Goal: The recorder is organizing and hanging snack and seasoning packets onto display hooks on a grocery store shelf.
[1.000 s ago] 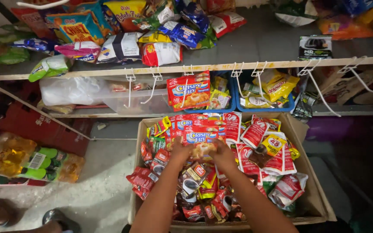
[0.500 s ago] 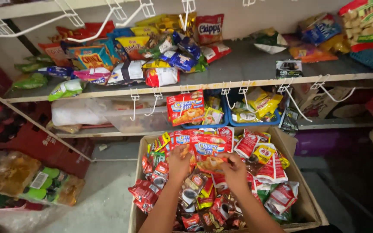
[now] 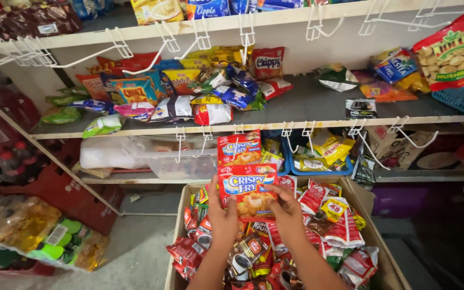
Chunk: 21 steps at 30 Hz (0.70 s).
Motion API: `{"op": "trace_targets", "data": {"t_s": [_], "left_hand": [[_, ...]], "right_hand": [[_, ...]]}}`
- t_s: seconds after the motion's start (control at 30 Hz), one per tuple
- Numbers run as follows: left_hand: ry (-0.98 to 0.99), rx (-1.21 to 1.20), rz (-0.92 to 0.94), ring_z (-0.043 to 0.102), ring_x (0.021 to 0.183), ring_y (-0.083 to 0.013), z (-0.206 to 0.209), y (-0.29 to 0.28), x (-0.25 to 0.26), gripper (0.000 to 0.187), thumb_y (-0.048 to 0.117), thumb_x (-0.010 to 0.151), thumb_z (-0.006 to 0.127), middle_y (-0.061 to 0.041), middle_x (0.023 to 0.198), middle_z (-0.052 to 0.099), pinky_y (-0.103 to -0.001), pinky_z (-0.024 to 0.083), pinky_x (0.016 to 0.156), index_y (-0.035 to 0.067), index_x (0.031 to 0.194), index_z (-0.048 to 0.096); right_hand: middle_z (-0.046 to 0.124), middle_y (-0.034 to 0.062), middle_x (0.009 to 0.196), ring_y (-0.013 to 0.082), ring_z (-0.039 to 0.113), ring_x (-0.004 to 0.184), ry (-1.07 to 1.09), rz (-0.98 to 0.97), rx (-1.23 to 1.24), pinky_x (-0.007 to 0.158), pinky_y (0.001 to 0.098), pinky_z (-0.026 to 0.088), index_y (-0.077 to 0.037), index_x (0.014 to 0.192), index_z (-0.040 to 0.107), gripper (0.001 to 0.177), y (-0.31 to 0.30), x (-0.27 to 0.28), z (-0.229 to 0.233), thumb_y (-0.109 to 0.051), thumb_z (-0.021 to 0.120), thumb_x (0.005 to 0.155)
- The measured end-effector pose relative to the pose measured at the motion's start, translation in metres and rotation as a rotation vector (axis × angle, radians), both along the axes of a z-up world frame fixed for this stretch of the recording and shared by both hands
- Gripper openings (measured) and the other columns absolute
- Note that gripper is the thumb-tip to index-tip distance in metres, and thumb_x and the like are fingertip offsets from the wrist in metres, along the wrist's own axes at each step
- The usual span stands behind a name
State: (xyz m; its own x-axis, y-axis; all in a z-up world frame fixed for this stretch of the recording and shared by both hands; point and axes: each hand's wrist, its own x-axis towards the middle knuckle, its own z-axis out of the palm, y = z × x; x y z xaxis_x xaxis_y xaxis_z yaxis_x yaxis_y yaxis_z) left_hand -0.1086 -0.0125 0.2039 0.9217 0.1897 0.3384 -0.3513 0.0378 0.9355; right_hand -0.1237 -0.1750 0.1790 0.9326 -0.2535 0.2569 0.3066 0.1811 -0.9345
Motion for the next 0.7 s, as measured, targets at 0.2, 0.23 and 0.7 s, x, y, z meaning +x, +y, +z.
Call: {"op": "trace_targets", "data": {"t_s": [0.2,0.23,0.7], "left_hand": [[-0.28,0.34,0.163,0.06,0.122,-0.0268,0.008,0.02,0.013,0.064,-0.011,0.088,0.057,-0.018,0.135,0.061,-0.037,0.046,0.102,0.006,0.15,0.05],[-0.279,0.339,0.163,0.06,0.122,-0.0268,0.006,0.021,0.016,0.064,-0.011,0.088,0.057,-0.018,0.135,0.061,-0.037,0.046,0.102,0.006,0.15,0.05],[-0.069,0.35,0.144,0.065,0.106,-0.0274,-0.012,0.031,0.053,0.055,-0.005,0.087,0.063,-0.016,0.119,0.062,-0.035,0.054,0.086,0.011,0.14,0.061]], "right_hand": [[0.057,0.0047,0.128,0.0154,0.057,0.122,-0.02,0.101,0.002,0.102,0.029,0.046,-0.007,0.129,0.069,0.044,0.012,0.021,0.0,0.008,0.061,0.089],[0.057,0.0047,0.128,0.0154,0.057,0.122,-0.019,0.101,0.001,0.102,0.029,0.046,-0.007,0.129,0.069,0.044,0.013,0.022,0.002,0.008,0.061,0.089],[0.058,0.0029,0.12,0.0146,0.056,0.116,0.084,0.091,-0.086,0.1,0.0285,0.044,-0.01,0.135,0.068,0.047,0.021,0.043,-0.004,-0.002,0.067,0.088]]}}
